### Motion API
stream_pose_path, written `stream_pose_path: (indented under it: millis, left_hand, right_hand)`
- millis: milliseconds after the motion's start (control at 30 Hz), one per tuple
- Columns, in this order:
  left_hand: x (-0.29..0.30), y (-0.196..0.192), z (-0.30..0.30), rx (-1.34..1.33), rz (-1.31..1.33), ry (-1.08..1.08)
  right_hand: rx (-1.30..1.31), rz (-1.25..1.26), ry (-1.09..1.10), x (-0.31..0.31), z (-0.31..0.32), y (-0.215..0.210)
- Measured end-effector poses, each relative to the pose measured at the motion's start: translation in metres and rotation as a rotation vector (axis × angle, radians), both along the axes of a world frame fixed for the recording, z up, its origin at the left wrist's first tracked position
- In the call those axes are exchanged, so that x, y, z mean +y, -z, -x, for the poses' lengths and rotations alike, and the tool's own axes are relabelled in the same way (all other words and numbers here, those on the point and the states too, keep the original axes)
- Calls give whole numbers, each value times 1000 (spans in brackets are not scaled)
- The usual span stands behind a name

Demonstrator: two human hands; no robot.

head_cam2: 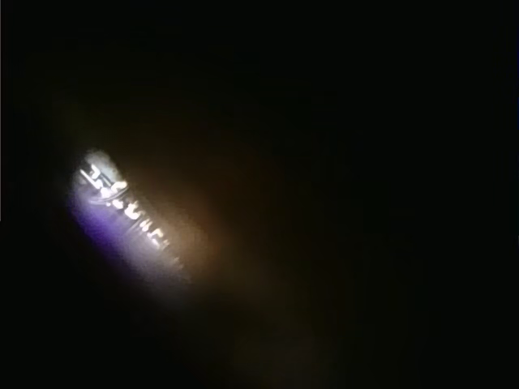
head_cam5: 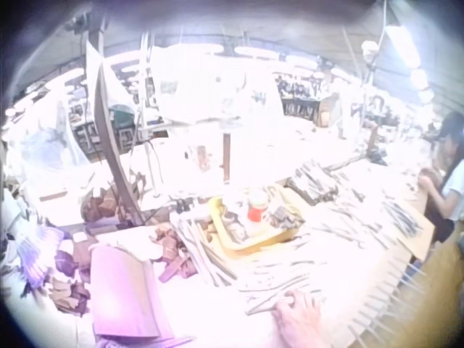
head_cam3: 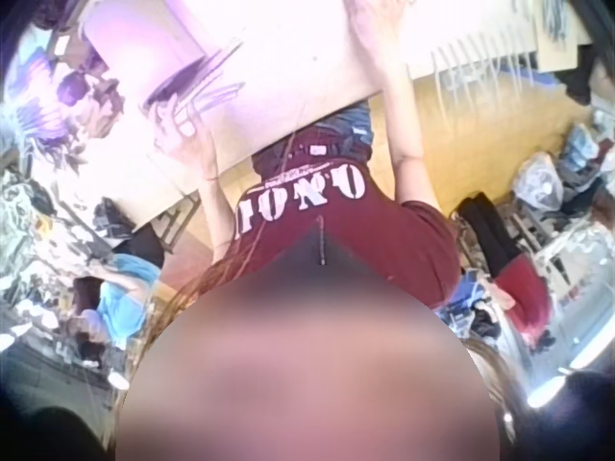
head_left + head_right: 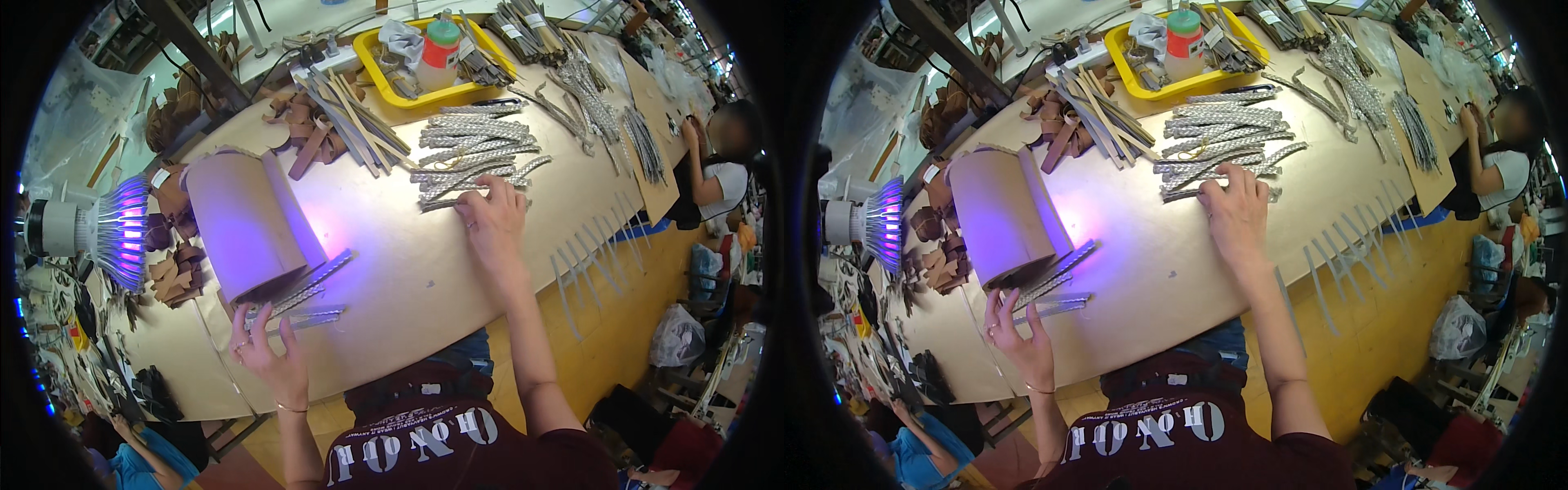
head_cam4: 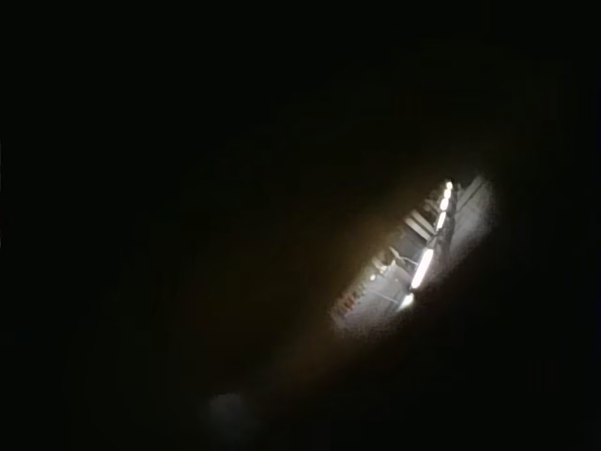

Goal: The person repeatedly wraps a thin strap around a braided silver cord, secures it, and places the finished unit on the table. The process is repeated with multiple cords and straps throughout the clip.

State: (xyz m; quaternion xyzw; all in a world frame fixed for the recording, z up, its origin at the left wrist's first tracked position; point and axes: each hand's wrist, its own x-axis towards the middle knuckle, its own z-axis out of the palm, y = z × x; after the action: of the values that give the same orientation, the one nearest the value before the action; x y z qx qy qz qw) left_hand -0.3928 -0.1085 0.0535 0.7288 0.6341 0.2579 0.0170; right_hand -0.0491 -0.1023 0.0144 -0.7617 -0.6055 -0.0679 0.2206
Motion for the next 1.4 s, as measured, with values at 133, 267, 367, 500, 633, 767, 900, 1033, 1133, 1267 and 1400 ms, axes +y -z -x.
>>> stream_pose_path:
  millis: [133,267,367,500,633,767,900,1033,1133,1267,1400]
  left_hand:
    - [-17,6,-23,-6,3,146]
    - [-17,17,-75,-98,111,449]
    - [-15,17,-99,-162,125,576]
    - [-11,15,-103,-179,101,594]
    - [-9,16,-91,-140,123,546]
    - [-16,17,-85,-109,169,544]
    - [-23,23,-97,-111,341,669]
    - [-25,40,-112,-57,495,723]
    - [-24,52,-112,44,472,731]
    - [-26,59,-108,59,460,745]
    - [-29,53,-111,90,465,757]
  right_hand:
    - [-66,-15,-94,-7,-4,7]
    - [-84,-40,-91,-4,-2,11]
    - [-97,-66,-94,0,-3,8]
    - [-105,-4,-155,3,-12,4]
    - [-145,44,-195,2,-13,4]
    - [-251,101,-222,-10,6,-4]
    - [-219,317,-242,-39,51,-13]
    - [-35,380,-255,-68,76,-12]
    - [51,289,-165,-90,67,-17]
    - [222,160,358,-125,39,-32]
    - [301,350,618,-149,9,-37]
